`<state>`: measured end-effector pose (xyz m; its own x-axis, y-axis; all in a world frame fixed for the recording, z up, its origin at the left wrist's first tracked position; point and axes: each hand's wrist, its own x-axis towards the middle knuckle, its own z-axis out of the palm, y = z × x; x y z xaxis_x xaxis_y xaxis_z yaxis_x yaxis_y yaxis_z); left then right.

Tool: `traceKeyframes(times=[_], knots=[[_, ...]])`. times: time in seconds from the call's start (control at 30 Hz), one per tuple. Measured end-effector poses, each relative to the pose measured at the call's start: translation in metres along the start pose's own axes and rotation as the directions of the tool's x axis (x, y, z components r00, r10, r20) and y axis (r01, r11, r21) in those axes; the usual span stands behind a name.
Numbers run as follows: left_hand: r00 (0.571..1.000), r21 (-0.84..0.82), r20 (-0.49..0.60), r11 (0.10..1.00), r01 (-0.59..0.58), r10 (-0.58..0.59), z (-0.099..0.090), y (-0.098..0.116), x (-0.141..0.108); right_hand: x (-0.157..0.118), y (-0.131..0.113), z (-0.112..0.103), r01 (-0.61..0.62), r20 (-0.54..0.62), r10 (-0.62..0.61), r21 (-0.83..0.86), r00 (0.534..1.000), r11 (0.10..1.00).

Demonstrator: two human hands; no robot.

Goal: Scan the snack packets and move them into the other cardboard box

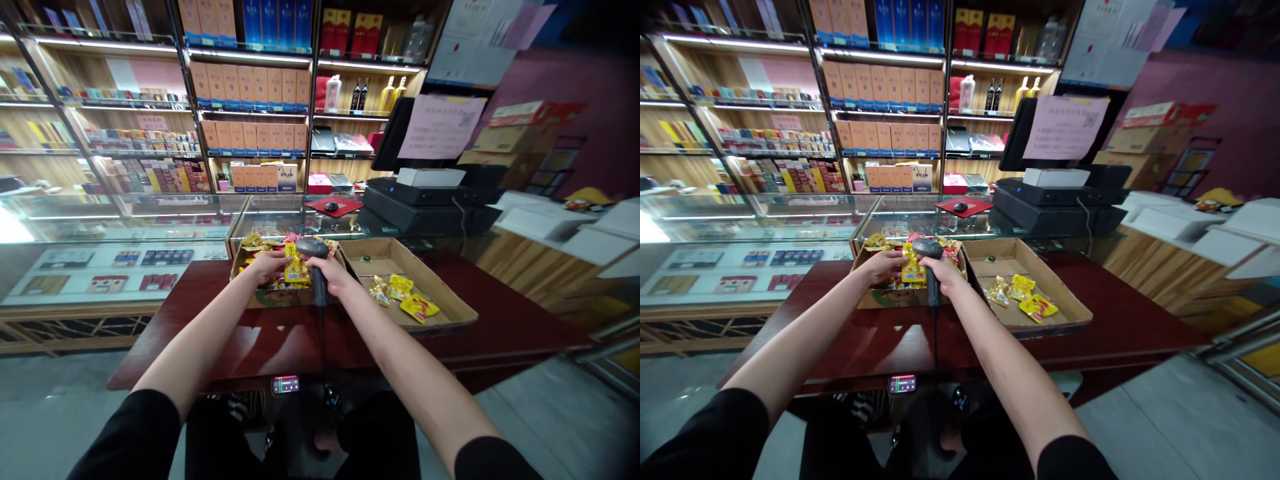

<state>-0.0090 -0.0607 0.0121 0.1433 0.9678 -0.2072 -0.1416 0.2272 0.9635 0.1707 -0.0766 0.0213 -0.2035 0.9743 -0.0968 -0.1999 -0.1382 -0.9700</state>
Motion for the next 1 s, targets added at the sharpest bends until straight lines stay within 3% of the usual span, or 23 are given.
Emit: traceKeyframes(times=[0.37,0.53,0.67,0.77,1.0], knots=[[1.000,0.033,-0.025,0.999,0.015,-0.014,0.009,-0.004,0.004,-0.008,-0.002,-0.004,-0.004,0.006,0.004,0.010,1.000,1.000],[0.997,0.020,-0.072,0.999,0.027,-0.025,0.012,-0.005,0.009,-0.017,-0.002,-0.008,0.073,-0.087,-0.078,-0.060,0.993,0.996],[0.996,0.015,-0.092,1.000,0.009,-0.008,0.013,-0.002,0.013,-0.043,-0.005,-0.007,0.099,-0.134,-0.114,-0.110,0.984,0.989],[0.995,0.034,-0.099,0.999,0.011,-0.008,0.015,0.001,0.015,-0.068,0.001,0.000,0.037,-0.086,-0.042,-0.053,0.995,0.998],[0.996,0.064,-0.085,0.997,0.044,-0.039,0.022,-0.001,0.016,-0.114,0.043,0.022,-0.029,-0.019,0.029,0.003,0.999,1.000]])
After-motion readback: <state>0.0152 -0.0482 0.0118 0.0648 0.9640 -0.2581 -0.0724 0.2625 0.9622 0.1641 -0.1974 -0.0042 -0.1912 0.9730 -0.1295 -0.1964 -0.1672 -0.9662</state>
